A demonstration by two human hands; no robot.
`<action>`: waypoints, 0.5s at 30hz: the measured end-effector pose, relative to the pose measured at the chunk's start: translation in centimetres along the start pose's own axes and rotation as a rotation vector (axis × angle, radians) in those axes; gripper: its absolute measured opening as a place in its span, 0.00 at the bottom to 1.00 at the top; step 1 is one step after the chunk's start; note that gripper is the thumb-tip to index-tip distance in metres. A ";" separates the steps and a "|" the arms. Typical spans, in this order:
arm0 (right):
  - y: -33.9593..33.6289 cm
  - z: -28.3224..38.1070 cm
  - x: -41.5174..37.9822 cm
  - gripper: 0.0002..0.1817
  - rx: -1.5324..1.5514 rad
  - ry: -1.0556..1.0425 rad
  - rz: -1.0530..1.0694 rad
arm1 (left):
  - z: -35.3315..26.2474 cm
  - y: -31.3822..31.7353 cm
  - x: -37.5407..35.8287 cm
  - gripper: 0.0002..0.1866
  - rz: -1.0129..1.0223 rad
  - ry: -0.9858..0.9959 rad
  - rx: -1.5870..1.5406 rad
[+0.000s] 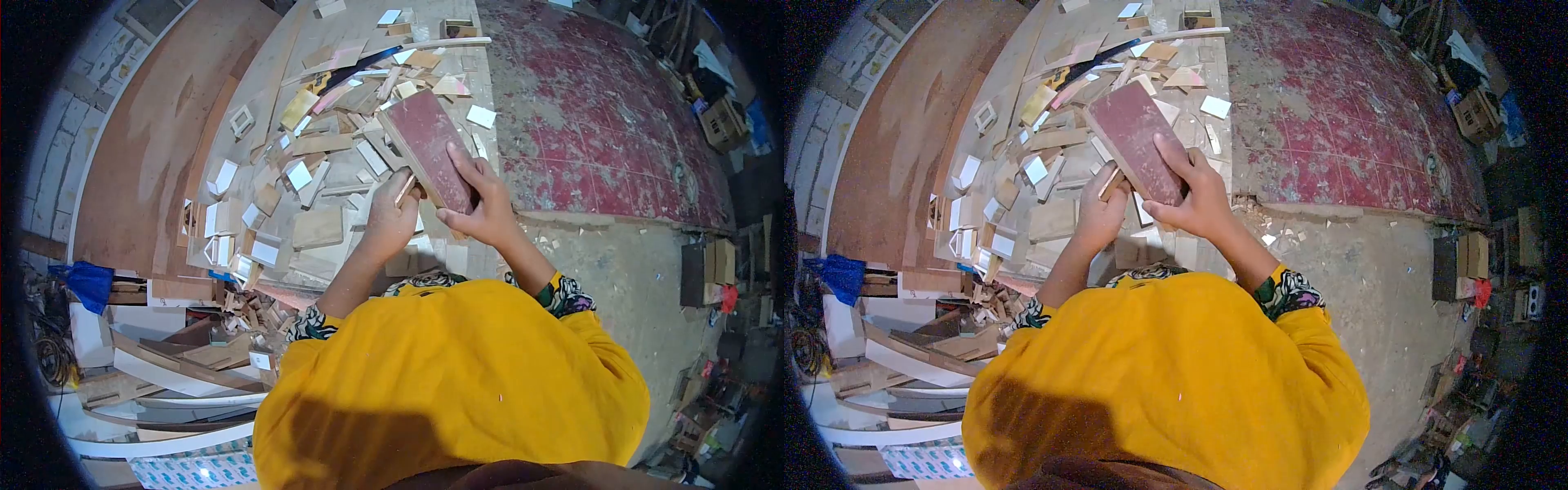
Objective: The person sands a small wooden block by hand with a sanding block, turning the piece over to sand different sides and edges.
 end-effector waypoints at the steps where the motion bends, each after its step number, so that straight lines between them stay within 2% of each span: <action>1: 0.0 0.4 0.0 0.49 -0.021 -0.023 0.004 | 0.3 -0.1 0.2 0.17 -0.002 0.002 0.001; 4: 0.9 3.5 -1.4 0.50 -0.034 -0.201 0.118 | -1.6 -0.4 -0.7 0.15 -0.132 0.624 0.512; 5: 1.0 3.2 -1.5 0.49 -0.054 -0.216 0.125 | -1.0 -0.6 -0.9 0.14 -0.173 0.675 0.616; 6: 1.0 2.6 -1.4 0.49 -0.076 -0.229 0.131 | -1.1 -0.6 -0.8 0.14 -0.170 0.675 0.616; 7: 1.0 1.5 -1.2 0.49 -0.079 -0.228 0.132 | 0.6 -1.5 0.4 0.13 -0.155 0.372 0.348; 8: 0.7 -0.7 -0.5 0.48 -0.055 -0.094 0.088 | 2.7 -1.8 0.9 0.13 -0.137 0.071 0.080; 9: 0.2 -2.6 -0.3 0.48 -0.030 0.039 0.043 | 1.3 -2.0 0.8 0.13 -0.109 0.119 0.043; 10: -0.2 -3.2 -0.4 0.48 -0.030 0.034 0.044 | 1.3 -2.3 0.9 0.13 -0.113 0.122 0.044; 12: -1.2 -4.8 -0.6 0.48 0.041 0.124 0.021 | -0.5 -3.4 0.7 0.13 -0.185 0.359 0.116; 13: -1.6 -4.3 -0.8 0.48 0.072 0.038 -0.018 | -1.3 -3.7 0.8 0.14 -0.175 0.415 0.225; 15: -1.5 -3.6 -1.3 0.47 0.072 0.017 0.041 | -1.2 -4.1 0.9 0.14 -0.200 0.428 0.287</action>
Point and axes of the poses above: each hand's wrist, its own x-axis towards the middle knuckle, its own y-axis out of the palm, z = x × y, the point moved 8 cm from there along x, towards the middle knuckle, and after that the axes turned 9 degrees about -x, right-handed, at the moved point
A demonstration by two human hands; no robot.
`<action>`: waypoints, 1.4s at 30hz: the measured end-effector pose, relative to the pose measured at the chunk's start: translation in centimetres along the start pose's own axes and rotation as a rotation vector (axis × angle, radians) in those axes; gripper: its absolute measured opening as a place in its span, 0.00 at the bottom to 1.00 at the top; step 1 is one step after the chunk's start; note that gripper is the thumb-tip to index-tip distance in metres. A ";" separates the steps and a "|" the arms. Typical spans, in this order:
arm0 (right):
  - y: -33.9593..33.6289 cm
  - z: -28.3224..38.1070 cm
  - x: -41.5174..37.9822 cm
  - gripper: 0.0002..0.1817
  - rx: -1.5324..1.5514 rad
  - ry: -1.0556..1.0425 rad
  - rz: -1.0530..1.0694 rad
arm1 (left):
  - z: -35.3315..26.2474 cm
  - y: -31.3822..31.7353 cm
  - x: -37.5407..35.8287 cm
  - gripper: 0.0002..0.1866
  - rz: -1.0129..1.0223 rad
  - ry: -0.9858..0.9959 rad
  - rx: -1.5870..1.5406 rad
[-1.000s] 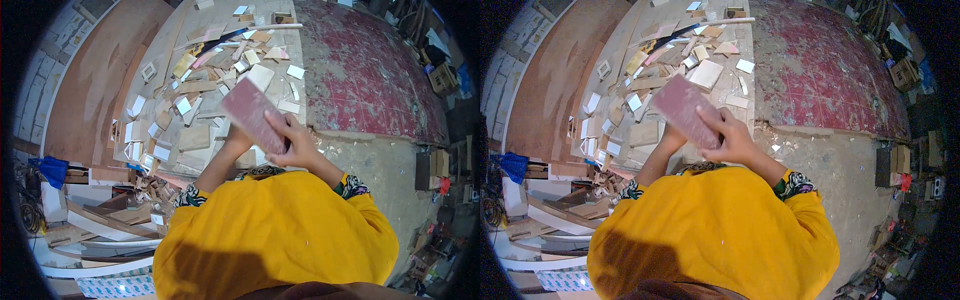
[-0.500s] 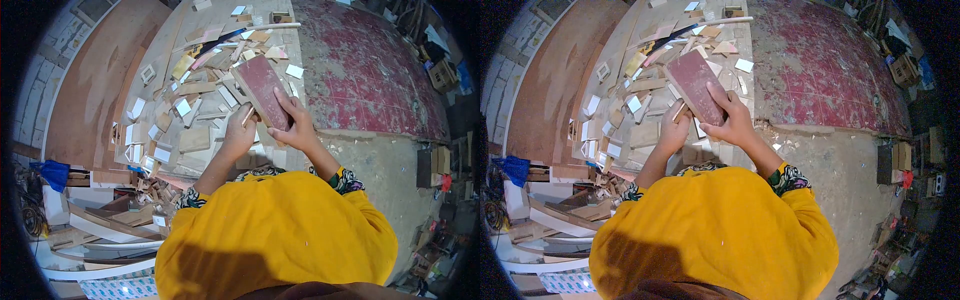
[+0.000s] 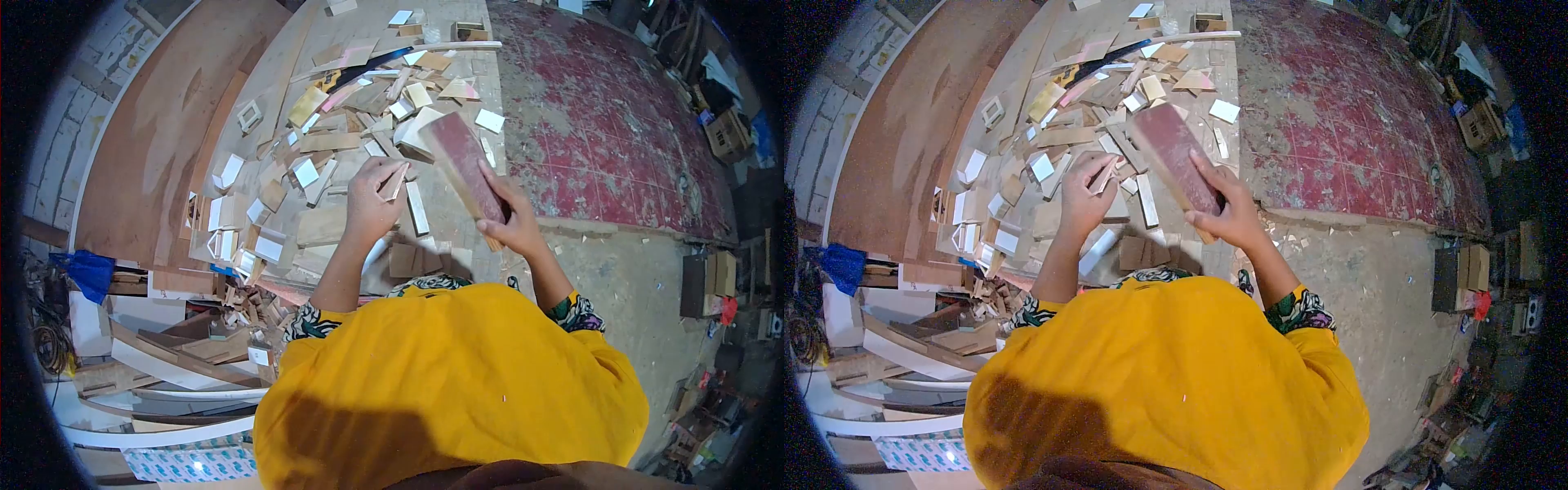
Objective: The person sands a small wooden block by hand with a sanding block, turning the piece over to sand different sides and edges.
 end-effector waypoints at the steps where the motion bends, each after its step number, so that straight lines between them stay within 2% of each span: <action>1: 0.0 0.8 -0.2 0.47 -0.002 -0.017 0.053 | 0.0 0.0 0.1 0.14 -0.007 0.022 0.061; 2: 0.4 1.1 -0.6 0.48 -0.017 0.060 0.117 | 0.0 0.1 0.1 0.14 -0.004 0.020 0.057; 3: 0.9 1.4 -1.0 0.48 -0.019 0.065 0.116 | 0.7 0.6 0.1 0.20 0.060 -0.062 0.108; 4: 1.7 1.8 -1.5 0.48 -0.044 0.031 0.163 | 1.3 1.1 0.1 0.26 0.123 -0.142 0.160; 5: 2.5 2.4 -1.9 0.48 -0.069 -0.006 0.210 | 1.3 1.2 0.3 0.26 0.124 -0.140 0.160; 7: 2.6 3.9 -2.1 0.49 -0.062 -0.023 0.233 | 2.1 0.4 0.4 0.47 0.042 -0.272 0.083; 8: 2.6 3.7 -2.0 0.48 -0.116 0.002 0.252 | 2.1 0.2 0.3 0.47 0.043 -0.269 0.086; 9: 2.5 3.3 -2.0 0.48 -0.172 0.030 0.269 | 2.1 0.2 0.1 0.53 0.065 -0.268 0.055; 10: 2.2 1.9 -1.6 0.47 -0.141 0.067 0.193 | 2.2 0.3 -0.2 0.61 0.088 -0.269 0.022; 14: 2.7 2.1 -1.6 0.47 -0.131 0.068 0.226 | 2.4 -0.2 -0.2 0.62 0.072 -0.212 -0.019; 17: 3.6 3.7 -1.8 0.48 -0.133 -0.036 0.320 | 1.8 -1.0 -0.1 0.61 0.067 -0.219 0.080; 18: 3.2 3.0 -1.2 0.48 -0.130 0.075 0.328 | 1.4 -1.1 -0.3 0.61 0.069 -0.200 0.120; 19: 3.4 2.9 -1.0 0.48 -0.134 0.075 0.328 | 1.1 -1.1 -0.5 0.61 0.068 -0.181 0.159; 21: 3.3 2.6 -0.5 0.48 -0.164 0.063 0.236 | 1.8 -1.4 -0.4 0.61 0.059 -0.225 0.085; 22: 3.7 3.3 -0.8 0.48 -0.164 0.066 0.323 | 2.2 -1.6 -0.4 0.61 0.055 -0.270 0.016; 23: 3.8 3.4 -1.0 0.48 -0.162 0.060 0.325 | 2.2 -1.7 -0.4 0.61 0.051 -0.269 0.019; 25: 3.8 4.4 -1.0 0.47 -0.170 -0.086 0.282 | 1.6 -2.1 -0.5 0.61 0.008 -0.243 0.090; 27: 4.1 3.2 -0.4 0.47 -0.101 -0.064 0.272 | 0.9 -1.7 -0.7 0.61 -0.002 -0.170 0.055; 29: 3.6 1.8 0.3 0.46 -0.113 0.084 0.162 | 0.3 -1.6 -0.7 0.61 -0.008 -0.097 0.021; 30: 3.5 2.9 0.1 0.46 -0.142 0.034 0.136 | 0.9 -1.6 -0.6 0.61 -0.021 -0.168 -0.047; 31: 4.1 3.7 -0.4 0.48 -0.095 -0.007 0.255 | 1.4 -1.7 -0.5 0.61 -0.033 -0.239 -0.112; 33: 4.1 5.6 -1.2 0.48 -0.183 -0.149 0.238 | 1.0 -1.9 -0.5 0.61 -0.044 -0.206 -0.090; 35: 3.8 4.2 -0.2 0.48 -0.149 -0.096 0.198 | 0.4 -2.0 -0.4 0.60 -0.056 -0.138 -0.056; 36: 3.3 3.5 0.2 0.48 -0.120 -0.041 0.161 | 1.3 -1.8 -0.4 0.60 -0.045 -0.175 -0.182; 39: 3.1 3.4 0.4 0.49 -0.138 0.027 0.160 | 1.5 -1.5 -0.3 0.60 -0.047 -0.143 -0.182; 40: 3.4 4.6 -0.4 0.48 -0.112 -0.047 0.182 | 1.3 -1.6 0.1 0.60 -0.047 -0.141 -0.180; 42: 3.4 5.2 -0.5 0.48 -0.112 -0.119 0.177 | 0.8 -1.7 0.4 0.59 -0.022 -0.167 0.196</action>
Point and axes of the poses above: each hand's wrist, its own x-axis towards the middle knuckle, its own y-axis out of the palm, z = x × y, the point moved 8 cm from there along x, towards the middle knuckle, and after that the axes turned 9 degrees about -x, right-handed, at the moved point
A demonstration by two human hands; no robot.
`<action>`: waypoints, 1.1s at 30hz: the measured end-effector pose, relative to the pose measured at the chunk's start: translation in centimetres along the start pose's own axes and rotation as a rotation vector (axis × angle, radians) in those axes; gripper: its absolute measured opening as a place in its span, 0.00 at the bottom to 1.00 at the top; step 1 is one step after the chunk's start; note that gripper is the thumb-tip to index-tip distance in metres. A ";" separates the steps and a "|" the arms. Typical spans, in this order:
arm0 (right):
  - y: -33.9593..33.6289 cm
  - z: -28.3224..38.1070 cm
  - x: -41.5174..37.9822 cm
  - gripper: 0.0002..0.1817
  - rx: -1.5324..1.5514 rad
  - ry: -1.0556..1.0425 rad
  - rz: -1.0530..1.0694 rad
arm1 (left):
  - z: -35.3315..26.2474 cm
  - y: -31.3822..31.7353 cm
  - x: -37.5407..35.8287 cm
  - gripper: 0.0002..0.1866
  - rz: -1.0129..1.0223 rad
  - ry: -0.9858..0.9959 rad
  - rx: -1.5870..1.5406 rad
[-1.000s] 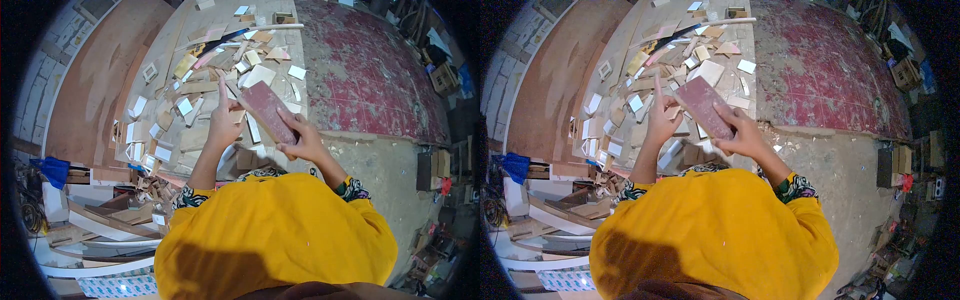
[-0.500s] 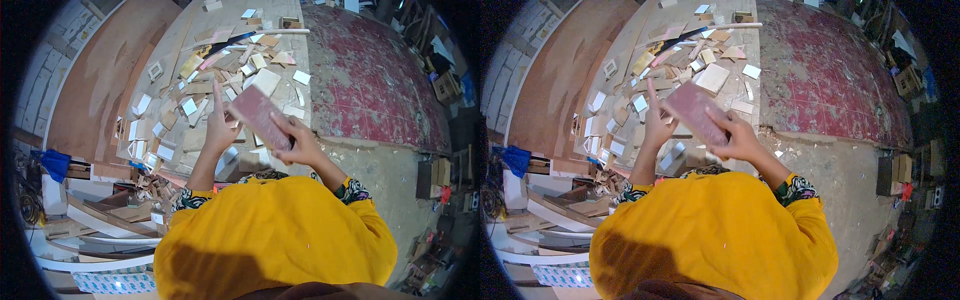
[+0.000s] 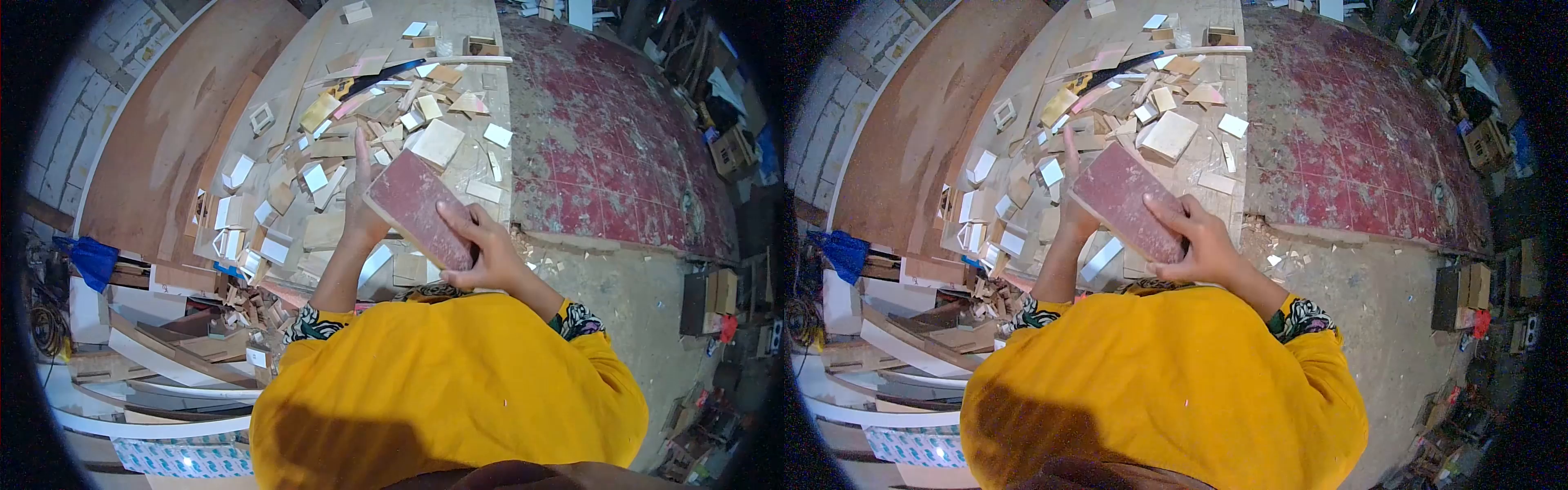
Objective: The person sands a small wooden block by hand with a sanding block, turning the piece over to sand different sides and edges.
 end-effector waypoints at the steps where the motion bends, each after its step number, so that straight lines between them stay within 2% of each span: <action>1: -0.1 0.5 0.0 0.48 -0.015 -0.071 -0.011 | 0.0 0.0 -0.1 0.59 0.004 0.001 0.001; 2: -0.1 -0.5 0.3 0.48 0.022 0.034 -0.002 | 0.0 0.1 -0.3 0.59 -0.002 0.015 -0.176; 3: -0.2 -0.7 0.7 0.48 0.020 0.034 -0.001 | 0.0 0.2 -0.5 0.58 -0.008 0.029 -0.352; 5: -0.3 -2.8 0.9 0.49 0.069 0.292 0.005 | 0.5 0.5 -0.7 0.58 -0.002 -0.003 -0.334; 6: -0.1 -2.1 0.7 0.48 0.027 0.183 0.011 | 0.5 0.4 -0.5 0.58 0.003 -0.035 -0.313; 7: 0.2 -2.0 0.3 0.48 0.030 0.180 0.008 | 0.1 0.2 -0.3 0.58 0.003 -0.033 -0.308; 9: 0.6 0.4 -0.3 0.47 -0.040 -0.045 0.037 | -0.5 -0.1 -0.1 0.57 -0.026 -0.088 -0.113; 11: 0.4 -0.7 0.6 0.47 -0.009 -0.013 0.079 | -0.2 0.1 -0.6 0.57 -0.013 -0.019 -0.216; 13: -0.2 -3.6 1.1 0.48 0.061 0.234 -0.036 | -0.4 0.3 -1.0 0.57 -0.004 0.044 -0.320; 14: 0.0 -3.7 1.0 0.49 0.061 0.242 -0.045 | -0.3 0.4 -0.9 0.56 0.002 0.036 -0.307; 15: 0.0 -3.1 0.9 0.49 0.060 0.238 -0.043 | -0.2 0.4 -0.7 0.56 0.006 0.030 -0.291; 16: 0.0 -0.9 0.5 0.49 0.024 0.081 -0.033 | -0.4 0.3 -0.4 0.56 0.003 0.029 -0.289; 17: 0.1 0.9 0.1 0.49 -0.009 -0.073 -0.023 | -0.4 0.5 0.0 0.55 0.042 -0.023 -0.154; 18: 0.3 0.6 0.1 0.49 -0.012 -0.064 0.000 | -0.1 0.9 0.1 0.54 0.083 -0.073 -0.020; 19: 0.2 0.0 0.3 0.49 -0.014 -0.061 0.000 | 0.0 1.1 -0.2 0.54 0.086 -0.073 -0.022; 21: -0.4 -3.3 1.0 0.47 0.022 0.155 -0.029 | 0.2 0.9 -1.0 0.48 -0.033 -0.084 -0.577; 22: -1.2 -5.0 1.2 0.46 -0.007 0.284 -0.054 | 0.0 0.8 -0.8 0.48 -0.036 -0.078 -0.573; 24: -1.2 -5.9 1.0 0.46 0.048 0.264 -0.070 | 0.0 2.0 -1.0 0.41 0.059 -0.200 -0.946; 25: -1.1 -6.2 0.8 0.46 0.098 0.248 -0.084 | 0.4 2.0 -1.0 0.41 0.056 -0.202 -0.945; 27: -1.0 -6.3 0.4 0.47 0.098 0.228 -0.095 | 1.1 3.1 -0.9 0.38 0.127 -0.269 -1.376; 31: -1.0 -6.0 -0.2 0.47 0.108 0.211 -0.098 | 1.6 3.7 -1.0 0.36 0.166 -0.366 -1.585; 33: -1.0 -6.1 -0.5 0.47 0.136 0.233 -0.102 | 1.0 4.1 -1.0 0.41 0.241 -0.396 -1.782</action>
Point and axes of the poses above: each hand's wrist, its own x-axis towards the middle knuckle, its own y-axis out of the palm, z = x × y, the point moved 8 cm from there along x, towards the middle knuckle, and after that the axes turned 9 degrees about -x, right-handed, at the moved point
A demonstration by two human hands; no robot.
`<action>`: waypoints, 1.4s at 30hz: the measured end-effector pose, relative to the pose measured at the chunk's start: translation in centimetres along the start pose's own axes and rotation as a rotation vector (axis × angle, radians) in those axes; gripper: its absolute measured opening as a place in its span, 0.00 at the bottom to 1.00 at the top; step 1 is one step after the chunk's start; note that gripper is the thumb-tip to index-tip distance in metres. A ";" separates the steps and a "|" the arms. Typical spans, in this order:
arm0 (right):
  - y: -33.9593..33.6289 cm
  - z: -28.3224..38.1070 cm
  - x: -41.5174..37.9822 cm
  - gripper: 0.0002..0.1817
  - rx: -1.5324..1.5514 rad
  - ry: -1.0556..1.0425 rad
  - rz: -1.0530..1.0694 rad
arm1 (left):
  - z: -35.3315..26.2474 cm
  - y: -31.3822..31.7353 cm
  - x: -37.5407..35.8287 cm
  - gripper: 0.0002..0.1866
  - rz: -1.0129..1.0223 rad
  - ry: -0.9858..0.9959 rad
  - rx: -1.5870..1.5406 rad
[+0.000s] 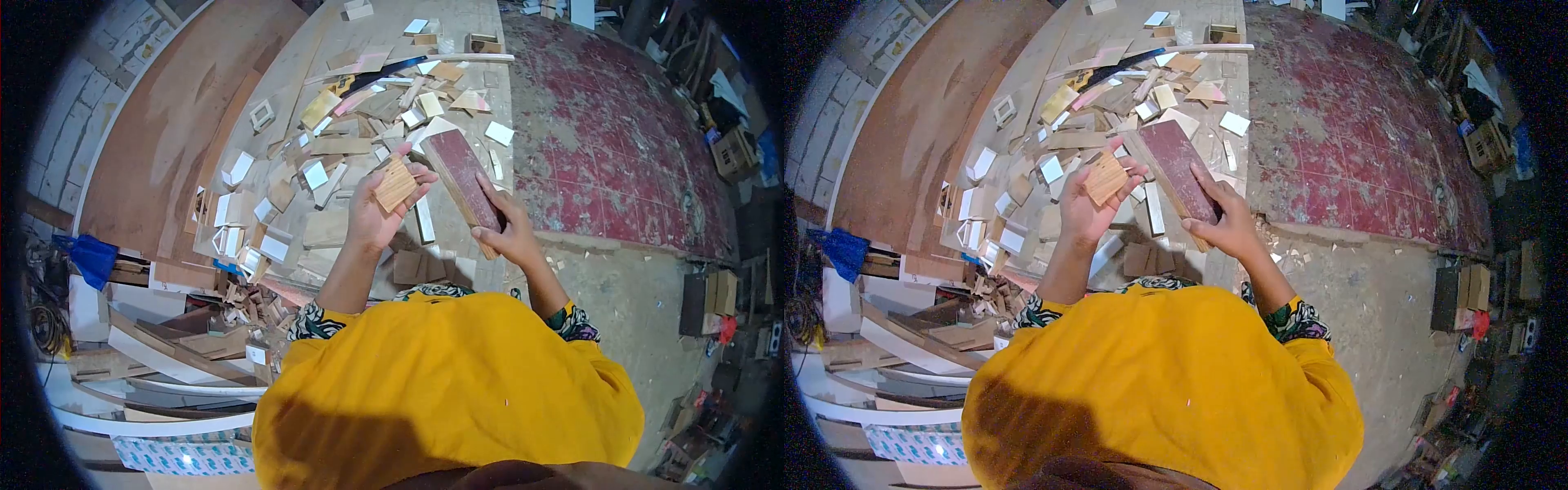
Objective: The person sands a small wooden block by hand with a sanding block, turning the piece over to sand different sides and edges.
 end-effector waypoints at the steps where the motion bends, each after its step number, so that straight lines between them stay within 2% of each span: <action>1: -0.2 0.1 -0.1 0.47 -0.011 -0.015 -0.015 | 0.1 0.1 0.0 0.41 0.001 -0.003 -0.001; 4: -0.7 0.4 -0.3 0.47 -0.049 -0.019 -0.029 | 0.4 0.5 0.0 0.40 0.063 0.019 0.011; 7: -1.1 1.3 -0.2 0.47 -0.093 -0.057 -0.054 | 0.8 -0.9 -0.2 0.38 -0.037 0.043 0.150; 9: -1.4 2.4 0.0 0.47 -0.111 -0.101 -0.082 | 1.6 -1.5 -0.7 0.36 -0.084 -0.036 0.153; 11: -1.1 3.6 0.2 0.46 -0.318 -0.107 -0.053 | 2.4 -1.2 -1.1 0.35 -0.091 -0.090 0.169; 14: -0.5 4.3 0.5 0.46 -0.367 -0.137 -0.081 | 3.2 -1.9 -1.0 0.33 -0.083 -0.165 0.243; 18: -0.1 5.7 0.1 0.46 -0.378 -0.238 0.013 | 3.9 -1.8 -1.8 0.31 -0.033 -0.260 0.298; 22: -1.0 5.1 0.8 0.46 -0.333 -0.195 -0.056 | 4.2 -1.2 -2.0 0.31 -0.042 -0.296 0.199; 24: -0.3 6.3 0.5 0.46 -0.374 -0.197 0.020 | 4.7 -2.4 -1.7 0.31 -0.048 -0.341 0.288; 25: 0.0 7.1 -0.1 0.45 -0.429 -0.318 -0.026 | 4.8 -2.4 -1.8 0.31 -0.050 -0.343 0.289; 27: -0.8 6.7 0.3 0.46 -0.413 -0.316 -0.013 | 4.7 -2.2 -2.0 0.28 -0.084 -0.305 0.460; 30: -1.8 6.0 1.0 0.48 -0.418 -0.269 -0.018 | 4.8 -0.7 -1.7 0.25 -0.029 -0.303 0.287; 32: -1.4 6.0 0.9 0.45 -0.489 -0.232 0.055 | 5.3 -2.1 -1.4 0.25 -0.059 -0.331 0.310; 34: -0.8 6.6 0.5 0.45 -0.466 -0.294 0.133 | 5.3 -2.7 -1.6 0.25 -0.097 -0.360 0.338; 36: -1.3 6.1 0.8 0.45 -0.418 -0.319 0.117 | 5.0 -2.7 -2.0 0.28 -0.076 -0.395 0.740; 37: -1.8 5.1 1.4 0.45 -0.411 -0.242 0.061 | 5.0 -2.2 -1.9 0.28 -0.073 -0.398 0.739; 40: -2.2 5.5 1.8 0.45 -0.401 -0.230 -0.027 | 5.2 -0.8 -1.6 0.28 -0.009 -0.401 0.632; 42: -0.9 6.4 1.2 0.45 -0.446 -0.298 0.040 | 4.6 -1.6 -1.4 0.27 -0.044 -0.334 0.808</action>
Point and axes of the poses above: each hand's wrist, its own x-axis towards the middle knuckle, its own y-axis out of the palm, z = x × y, the point moved 8 cm from there along x, towards the middle knuckle, and after that the axes turned 9 degrees about -x, right-handed, at the moved point
